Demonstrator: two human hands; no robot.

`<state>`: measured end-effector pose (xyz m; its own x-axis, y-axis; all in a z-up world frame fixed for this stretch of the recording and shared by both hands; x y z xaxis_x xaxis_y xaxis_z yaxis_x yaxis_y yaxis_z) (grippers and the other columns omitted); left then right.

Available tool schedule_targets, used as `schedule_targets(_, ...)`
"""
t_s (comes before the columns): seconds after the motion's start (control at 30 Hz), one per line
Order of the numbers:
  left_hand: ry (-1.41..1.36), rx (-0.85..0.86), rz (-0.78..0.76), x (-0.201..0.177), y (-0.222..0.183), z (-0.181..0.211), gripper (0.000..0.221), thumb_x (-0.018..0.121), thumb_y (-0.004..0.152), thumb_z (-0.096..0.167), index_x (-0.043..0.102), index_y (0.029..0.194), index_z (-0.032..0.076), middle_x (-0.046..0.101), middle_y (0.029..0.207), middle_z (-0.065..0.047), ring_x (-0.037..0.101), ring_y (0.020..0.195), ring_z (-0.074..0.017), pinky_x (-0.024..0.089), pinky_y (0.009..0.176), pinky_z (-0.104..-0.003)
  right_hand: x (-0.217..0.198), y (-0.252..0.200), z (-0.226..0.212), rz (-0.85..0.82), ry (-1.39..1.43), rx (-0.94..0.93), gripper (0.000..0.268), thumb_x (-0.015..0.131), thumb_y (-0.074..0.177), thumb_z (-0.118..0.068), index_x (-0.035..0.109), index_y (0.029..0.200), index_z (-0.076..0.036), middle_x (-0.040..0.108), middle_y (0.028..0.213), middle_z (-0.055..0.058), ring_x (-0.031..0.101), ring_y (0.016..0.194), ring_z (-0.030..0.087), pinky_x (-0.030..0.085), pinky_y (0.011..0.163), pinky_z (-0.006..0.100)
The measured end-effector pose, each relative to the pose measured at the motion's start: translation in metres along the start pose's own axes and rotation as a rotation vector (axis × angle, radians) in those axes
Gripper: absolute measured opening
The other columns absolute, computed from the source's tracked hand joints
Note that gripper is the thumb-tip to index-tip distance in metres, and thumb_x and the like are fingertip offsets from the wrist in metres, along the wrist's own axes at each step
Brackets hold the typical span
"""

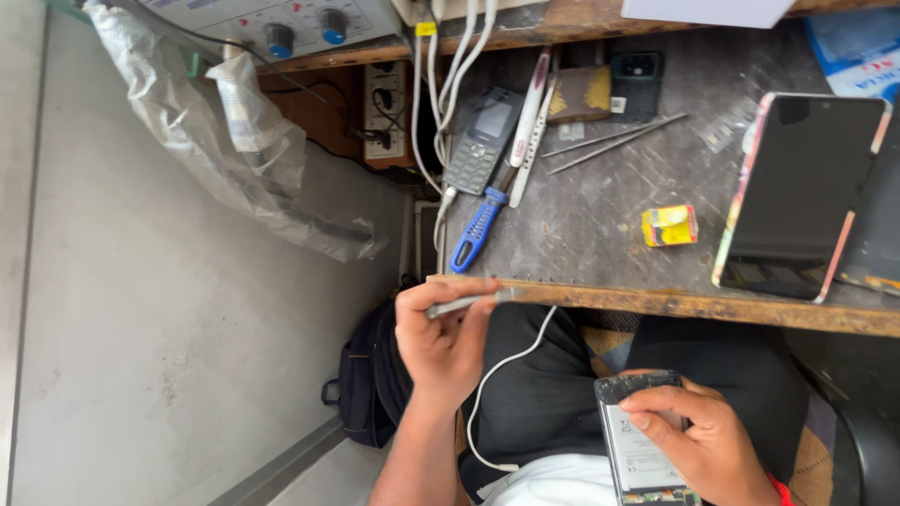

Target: The person uses a soldering iron on a phone circuit board, connects a charging cable to the device, and uses a screwdriver to secure components.

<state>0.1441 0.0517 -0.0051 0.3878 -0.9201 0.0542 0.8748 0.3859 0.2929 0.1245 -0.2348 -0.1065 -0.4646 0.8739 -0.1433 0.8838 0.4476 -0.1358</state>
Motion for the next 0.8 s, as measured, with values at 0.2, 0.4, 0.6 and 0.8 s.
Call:
schedule_targets(0.2,-0.559,-0.436,-0.170,0.031,-0.066,-0.021,0.037,0.066,0.096,-0.011,0.038,0.117,0.004,0.072,0.106,-0.025,0.075,0.096,-0.0288,0.065,0.086,-0.042,0.001,-0.014,-0.009,0.013,0.147,0.006,0.018,0.079,0.081,-0.002,0.077,0.099,0.000,0.077,0.116,0.013,0.075,0.086,0.015,0.061,0.072,0.027)
schedule_targets(0.4,-0.489,-0.495,-0.275,0.050,-0.092,-0.029,0.035,0.068,0.098,-0.006,0.039,0.115,0.004,0.073,0.107,-0.026,0.075,0.097,-0.0260,0.064,0.087,-0.039,0.004,-0.019,-0.022,0.029,0.234,-0.030,0.025,0.081,0.078,0.000,0.076,0.103,0.001,0.071,0.120,0.016,0.075,0.094,0.016,0.065,0.076,0.028)
schedule_targets(0.6,-0.415,-0.435,-0.319,0.051,-0.097,-0.024,0.035,0.067,0.098,-0.005,0.038,0.116,0.004,0.072,0.107,-0.026,0.076,0.098,-0.0258,0.065,0.088,-0.037,0.000,-0.024,-0.031,0.039,0.195,-0.104,0.013,0.081,0.080,-0.002,0.077,0.093,-0.001,0.076,0.117,0.014,0.074,0.082,0.011,0.061,0.068,0.024)
schedule_targets(0.8,-0.350,-0.320,-0.378,0.054,-0.102,-0.007,0.032,0.064,0.101,-0.008,0.038,0.115,0.002,0.071,0.110,-0.026,0.074,0.106,-0.0267,0.064,0.093,-0.037,-0.001,-0.028,-0.034,0.051,0.146,-0.122,0.009,0.082,0.080,-0.001,0.078,0.088,-0.003,0.079,0.110,0.012,0.074,0.079,0.011,0.059,0.066,0.024)
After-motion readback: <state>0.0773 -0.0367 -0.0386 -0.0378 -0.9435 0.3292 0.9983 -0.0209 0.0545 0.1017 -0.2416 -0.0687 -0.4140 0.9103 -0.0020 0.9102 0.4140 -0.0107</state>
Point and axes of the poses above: each hand's wrist, its own y-axis towards the middle knuckle, its own x-axis out of the palm, z = x × y, the point moved 7 cm from there along y, towards the middle knuckle
